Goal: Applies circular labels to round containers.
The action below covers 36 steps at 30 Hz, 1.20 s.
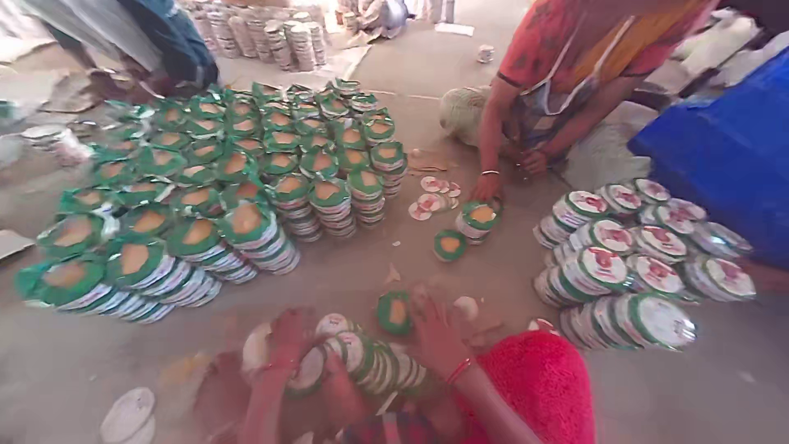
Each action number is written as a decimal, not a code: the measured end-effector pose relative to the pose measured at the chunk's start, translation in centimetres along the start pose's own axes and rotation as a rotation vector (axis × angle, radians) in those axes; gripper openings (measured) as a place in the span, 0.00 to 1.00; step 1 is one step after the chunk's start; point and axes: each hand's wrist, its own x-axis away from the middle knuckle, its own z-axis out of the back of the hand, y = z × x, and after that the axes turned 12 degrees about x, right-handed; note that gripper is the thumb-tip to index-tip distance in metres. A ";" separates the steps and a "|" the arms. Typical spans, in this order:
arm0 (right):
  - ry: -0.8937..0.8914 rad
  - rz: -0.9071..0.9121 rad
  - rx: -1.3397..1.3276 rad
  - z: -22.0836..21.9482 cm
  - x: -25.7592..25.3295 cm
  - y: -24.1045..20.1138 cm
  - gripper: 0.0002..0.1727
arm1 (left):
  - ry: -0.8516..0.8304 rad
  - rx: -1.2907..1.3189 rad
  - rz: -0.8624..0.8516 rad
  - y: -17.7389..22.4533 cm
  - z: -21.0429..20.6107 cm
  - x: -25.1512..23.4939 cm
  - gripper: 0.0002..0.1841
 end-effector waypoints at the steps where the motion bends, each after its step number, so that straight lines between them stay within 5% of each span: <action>1: -0.007 -0.086 0.009 -0.5 0.9 0.7 0.52 | 0.001 0.030 -0.064 0.6 -0.6 -0.1 0.43; 4: -0.065 -0.301 -0.015 -2.1 3.0 3.0 0.51 | -0.027 0.120 -0.251 3.0 -2.9 -0.5 0.44; 9: 0.000 -0.415 -0.046 -2.4 2.8 3.9 0.55 | -0.113 0.164 -0.423 7.5 -7.0 0.6 0.61; 18: -0.007 -0.480 0.058 -2.0 -1.0 5.1 0.48 | -0.153 0.199 -0.391 9.2 -10.6 0.8 0.64; 25: -0.055 -0.425 0.066 -1.7 0.1 4.1 0.45 | -0.064 0.314 -0.455 8.0 -11.8 0.4 0.60; 31: 0.322 -0.097 -0.247 -2.9 0.0 3.3 0.35 | 0.018 0.363 -0.481 7.6 -12.3 1.0 0.63; 36: 0.218 0.015 -0.227 -2.2 -3.8 1.9 0.36 | -0.001 0.365 -0.454 7.4 -12.3 0.9 0.60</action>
